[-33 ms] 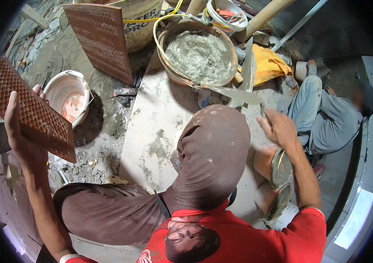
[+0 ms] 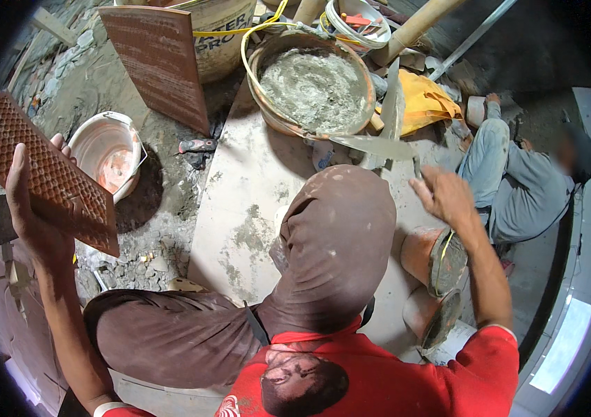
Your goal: The person scoops cement from a bucket using a trowel and spreads it onto the back of a rectangular tile. They repeat this process, applying a thick layer of adhesive to the tile surface.
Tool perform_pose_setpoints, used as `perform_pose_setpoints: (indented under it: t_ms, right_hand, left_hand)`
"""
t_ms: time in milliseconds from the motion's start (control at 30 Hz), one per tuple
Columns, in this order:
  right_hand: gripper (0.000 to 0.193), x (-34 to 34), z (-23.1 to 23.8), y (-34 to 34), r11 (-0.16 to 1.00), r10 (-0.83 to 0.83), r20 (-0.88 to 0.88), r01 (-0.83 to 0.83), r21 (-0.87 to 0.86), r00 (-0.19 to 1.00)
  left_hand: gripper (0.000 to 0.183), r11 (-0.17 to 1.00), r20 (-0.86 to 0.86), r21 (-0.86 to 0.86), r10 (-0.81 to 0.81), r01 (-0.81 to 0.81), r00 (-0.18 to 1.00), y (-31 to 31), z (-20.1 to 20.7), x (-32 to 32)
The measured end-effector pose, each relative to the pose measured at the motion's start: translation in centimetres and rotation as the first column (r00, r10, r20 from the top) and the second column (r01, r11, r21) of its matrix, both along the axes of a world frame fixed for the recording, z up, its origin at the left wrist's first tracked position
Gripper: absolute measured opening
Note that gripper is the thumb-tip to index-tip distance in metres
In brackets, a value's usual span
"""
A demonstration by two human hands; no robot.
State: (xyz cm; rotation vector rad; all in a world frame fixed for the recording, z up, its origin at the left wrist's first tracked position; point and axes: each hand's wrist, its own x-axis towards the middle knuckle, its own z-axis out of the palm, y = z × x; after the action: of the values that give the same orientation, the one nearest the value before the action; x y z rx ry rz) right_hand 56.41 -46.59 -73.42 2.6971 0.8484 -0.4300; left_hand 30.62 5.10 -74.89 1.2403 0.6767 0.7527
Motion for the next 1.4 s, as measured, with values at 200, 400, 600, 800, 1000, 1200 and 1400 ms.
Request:
perform_pose_setpoints:
  t_ms: [200,400,600,800,1000,1200,1400]
  right_hand:
    - [0.038,2.8,3.3,2.1,0.995,0.095,0.015,-0.095,0.021,0.995]
    - [0.037,1.7,-0.5,1.1,0.997,0.039,0.03,-0.037,-0.062,0.999]
    - [0.038,7.8,-0.5,3.9,0.996,0.086,0.077,-0.087,0.013,0.993]
    - [0.04,7.2,-0.2,0.9,0.997,0.031,-0.021,-0.029,0.072,0.999]
    - [0.038,3.0,-7.0,-4.8,0.966,0.047,0.118,-0.075,0.247,0.992]
    - [0.035,8.4,-12.7,-5.2,0.936,0.048,0.243,-0.129,0.329,0.969]
    - [0.043,13.0,-8.2,1.1,0.948,0.08,0.213,-0.14,0.286,0.974]
  left_hand:
    - [0.067,0.998,-0.014,0.067,0.014,-0.014,1.0,0.1,-0.2,-0.5]
    - [0.067,0.998,-0.023,0.042,0.046,-0.045,0.999,-0.5,0.5,0.0]
    - [0.065,0.998,-0.028,0.054,0.038,-0.037,0.999,0.6,-0.4,-0.4]
    - [0.065,0.997,-0.01,0.077,0.025,-0.024,1.0,0.9,-0.1,-0.9]
    - [0.066,0.988,-0.045,0.152,-0.016,0.023,0.999,1.1,-0.7,-1.0]
    - [0.069,0.999,-0.091,0.021,0.05,-0.049,0.995,0.2,-0.3,0.3]
    - [0.07,0.995,-0.088,0.033,0.096,-0.093,0.992,-0.2,0.6,-0.2]
